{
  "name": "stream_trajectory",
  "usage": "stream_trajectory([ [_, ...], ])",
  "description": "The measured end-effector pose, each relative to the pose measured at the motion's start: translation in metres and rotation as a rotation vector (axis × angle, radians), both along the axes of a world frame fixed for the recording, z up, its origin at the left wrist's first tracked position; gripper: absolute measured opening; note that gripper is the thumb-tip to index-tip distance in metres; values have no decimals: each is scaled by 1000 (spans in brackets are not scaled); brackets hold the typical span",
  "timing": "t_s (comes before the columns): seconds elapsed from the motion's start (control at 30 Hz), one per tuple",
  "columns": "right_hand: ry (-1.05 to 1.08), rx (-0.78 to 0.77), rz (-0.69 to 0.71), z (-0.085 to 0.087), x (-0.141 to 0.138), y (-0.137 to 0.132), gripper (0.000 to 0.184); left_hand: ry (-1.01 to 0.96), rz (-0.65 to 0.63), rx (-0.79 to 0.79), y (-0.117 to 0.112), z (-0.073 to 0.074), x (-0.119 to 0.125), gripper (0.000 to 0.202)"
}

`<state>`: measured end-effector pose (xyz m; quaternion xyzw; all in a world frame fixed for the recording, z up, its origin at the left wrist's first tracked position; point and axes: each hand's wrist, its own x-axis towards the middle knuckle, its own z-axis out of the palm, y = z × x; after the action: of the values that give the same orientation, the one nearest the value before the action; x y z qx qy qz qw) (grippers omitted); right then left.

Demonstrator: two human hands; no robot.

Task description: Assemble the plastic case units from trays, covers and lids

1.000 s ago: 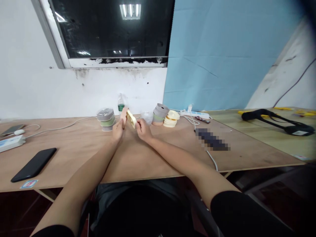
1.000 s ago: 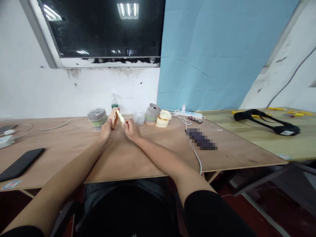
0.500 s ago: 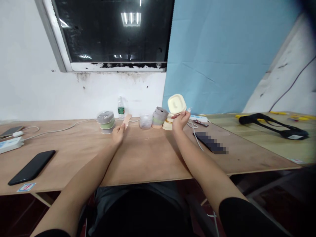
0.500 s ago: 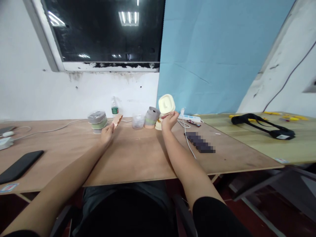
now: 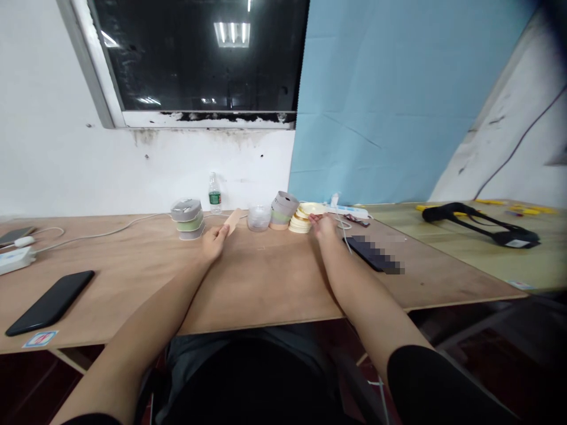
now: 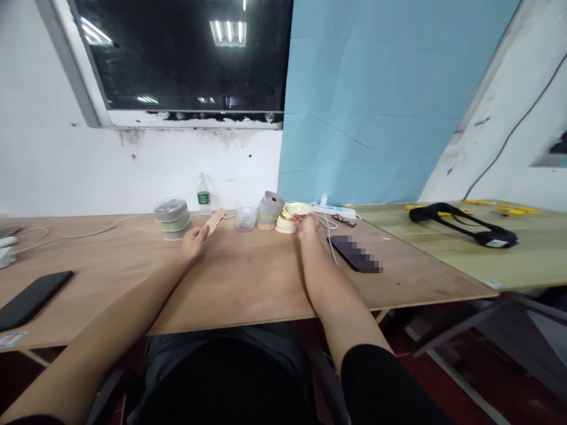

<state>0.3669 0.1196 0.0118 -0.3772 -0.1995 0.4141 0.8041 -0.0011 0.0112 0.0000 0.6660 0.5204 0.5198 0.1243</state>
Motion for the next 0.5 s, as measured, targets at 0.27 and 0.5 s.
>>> stream_trajectory([
  [0.27,-193,-154,82,-11,-1,-5,13,19,-3,-38,0,0,1,50],
  [0.5,-222,-245,54,-19,5,-1,10,17,-7,-40,-3,0,2,51],
])
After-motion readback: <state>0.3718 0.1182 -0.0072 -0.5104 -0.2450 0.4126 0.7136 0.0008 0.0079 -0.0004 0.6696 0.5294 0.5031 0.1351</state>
